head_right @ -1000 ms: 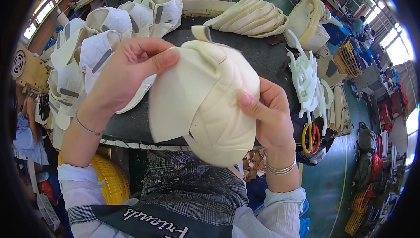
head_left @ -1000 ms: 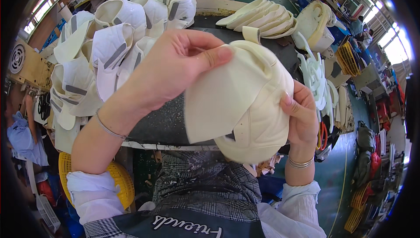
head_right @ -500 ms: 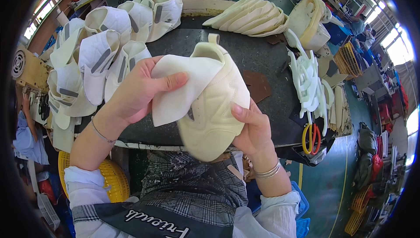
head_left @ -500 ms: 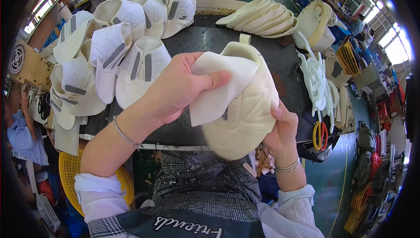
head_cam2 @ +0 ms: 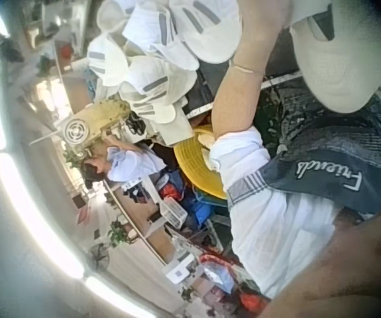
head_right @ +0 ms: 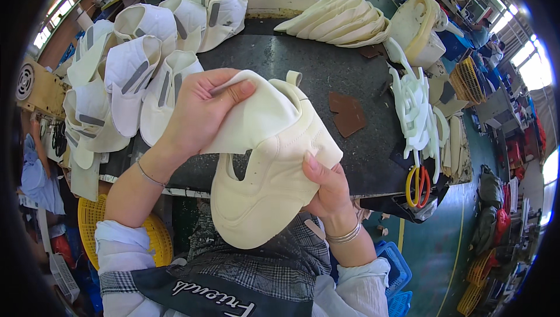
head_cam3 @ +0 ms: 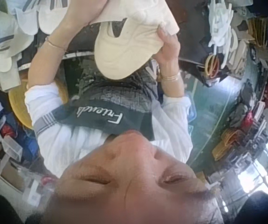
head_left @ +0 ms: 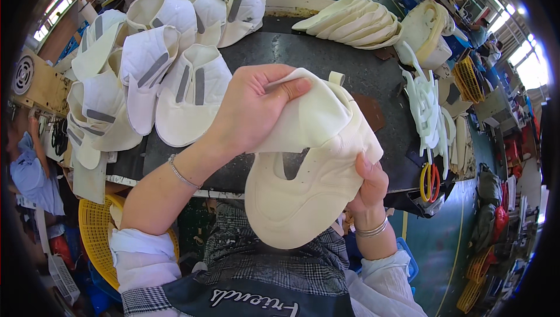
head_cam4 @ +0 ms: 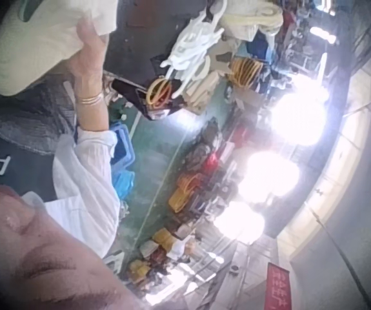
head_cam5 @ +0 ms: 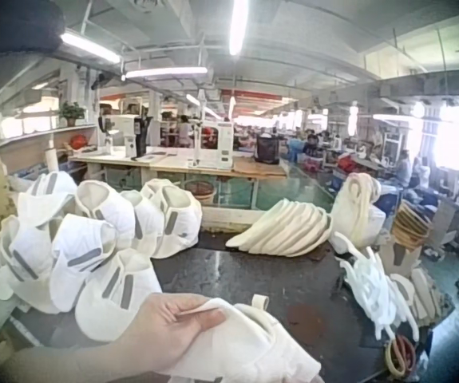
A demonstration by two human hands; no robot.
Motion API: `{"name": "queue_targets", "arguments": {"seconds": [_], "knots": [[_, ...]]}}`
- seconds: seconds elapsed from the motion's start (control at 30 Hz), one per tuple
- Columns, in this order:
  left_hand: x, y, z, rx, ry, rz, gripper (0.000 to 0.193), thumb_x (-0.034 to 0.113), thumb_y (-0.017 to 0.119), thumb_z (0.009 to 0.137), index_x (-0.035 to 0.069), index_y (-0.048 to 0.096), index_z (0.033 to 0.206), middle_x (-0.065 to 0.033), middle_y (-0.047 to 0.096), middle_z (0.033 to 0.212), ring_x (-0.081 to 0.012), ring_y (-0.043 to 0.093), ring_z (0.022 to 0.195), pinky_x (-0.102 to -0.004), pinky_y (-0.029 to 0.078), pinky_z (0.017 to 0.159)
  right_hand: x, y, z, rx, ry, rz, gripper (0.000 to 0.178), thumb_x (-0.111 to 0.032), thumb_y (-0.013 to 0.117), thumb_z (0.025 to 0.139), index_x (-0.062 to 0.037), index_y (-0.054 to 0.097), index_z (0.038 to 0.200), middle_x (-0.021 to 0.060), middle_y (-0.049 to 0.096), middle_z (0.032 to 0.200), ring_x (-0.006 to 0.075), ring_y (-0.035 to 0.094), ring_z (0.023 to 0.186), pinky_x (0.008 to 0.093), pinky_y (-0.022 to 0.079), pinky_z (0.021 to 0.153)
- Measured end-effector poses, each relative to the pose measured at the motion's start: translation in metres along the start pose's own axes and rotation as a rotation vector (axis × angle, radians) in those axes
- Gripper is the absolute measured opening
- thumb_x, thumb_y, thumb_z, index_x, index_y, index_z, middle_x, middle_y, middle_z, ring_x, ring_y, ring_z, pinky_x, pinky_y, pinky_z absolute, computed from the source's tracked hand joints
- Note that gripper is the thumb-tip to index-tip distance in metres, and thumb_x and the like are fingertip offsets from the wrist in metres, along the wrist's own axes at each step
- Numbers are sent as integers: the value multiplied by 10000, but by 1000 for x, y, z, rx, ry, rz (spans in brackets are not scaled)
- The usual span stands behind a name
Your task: The person assembles shoe upper components by hand, inserting foam strips and lining pieces into the fabric shoe uppers, then folding and pressing the materials together to shape them.
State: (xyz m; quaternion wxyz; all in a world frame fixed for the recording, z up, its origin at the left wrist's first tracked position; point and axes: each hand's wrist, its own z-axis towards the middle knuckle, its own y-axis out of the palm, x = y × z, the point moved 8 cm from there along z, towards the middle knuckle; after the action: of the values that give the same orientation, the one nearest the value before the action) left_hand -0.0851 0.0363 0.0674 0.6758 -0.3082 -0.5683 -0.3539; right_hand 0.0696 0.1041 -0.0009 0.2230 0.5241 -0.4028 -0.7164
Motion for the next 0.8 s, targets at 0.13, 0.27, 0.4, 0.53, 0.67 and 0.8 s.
{"name": "queue_targets", "arguments": {"seconds": [0.13,0.27,0.4,0.53,0.67,0.8], "knots": [[-20,1,2,-35,-140,-36,210,193,672,907,15,698,1014,-21,695,851,-48,624,708,-194,502,606,5,-5,0,28,10,-86,674,-205,602,901,16,262,1440,208,491,1361,339,558,1191,463,471,1003],[-15,-1,-2,88,-14,44,244,192,721,856,31,692,1036,-41,684,940,-119,621,864,-266,504,772,16,-5,8,217,78,-11,575,-200,581,936,-33,319,1420,173,513,1333,315,552,1199,460,471,1005],[34,10,-51,399,498,876,410,189,808,720,84,694,1099,-51,639,1053,-256,463,1087,-385,329,950,19,-14,12,285,96,61,536,-236,540,963,-53,334,1423,168,503,1353,312,524,1230,468,431,1041],[10,39,-68,315,457,824,407,180,813,710,98,707,1094,-23,656,1011,-224,491,1051,-354,354,886,26,-16,12,283,103,59,533,-234,541,963,-66,337,1426,148,495,1363,294,505,1246,450,423,1047],[5,36,-72,448,493,693,344,145,810,694,102,737,1027,-1,674,855,-220,530,984,-338,360,880,26,-12,14,232,45,-2,555,-206,572,951,-70,326,1430,127,493,1358,263,508,1238,417,436,1033],[6,31,-69,454,527,621,301,110,801,701,101,745,996,7,651,739,-226,539,910,-334,367,860,17,-9,16,275,-71,-102,546,-164,593,943,-47,345,1415,126,516,1332,238,533,1211,391,456,1013]]}}
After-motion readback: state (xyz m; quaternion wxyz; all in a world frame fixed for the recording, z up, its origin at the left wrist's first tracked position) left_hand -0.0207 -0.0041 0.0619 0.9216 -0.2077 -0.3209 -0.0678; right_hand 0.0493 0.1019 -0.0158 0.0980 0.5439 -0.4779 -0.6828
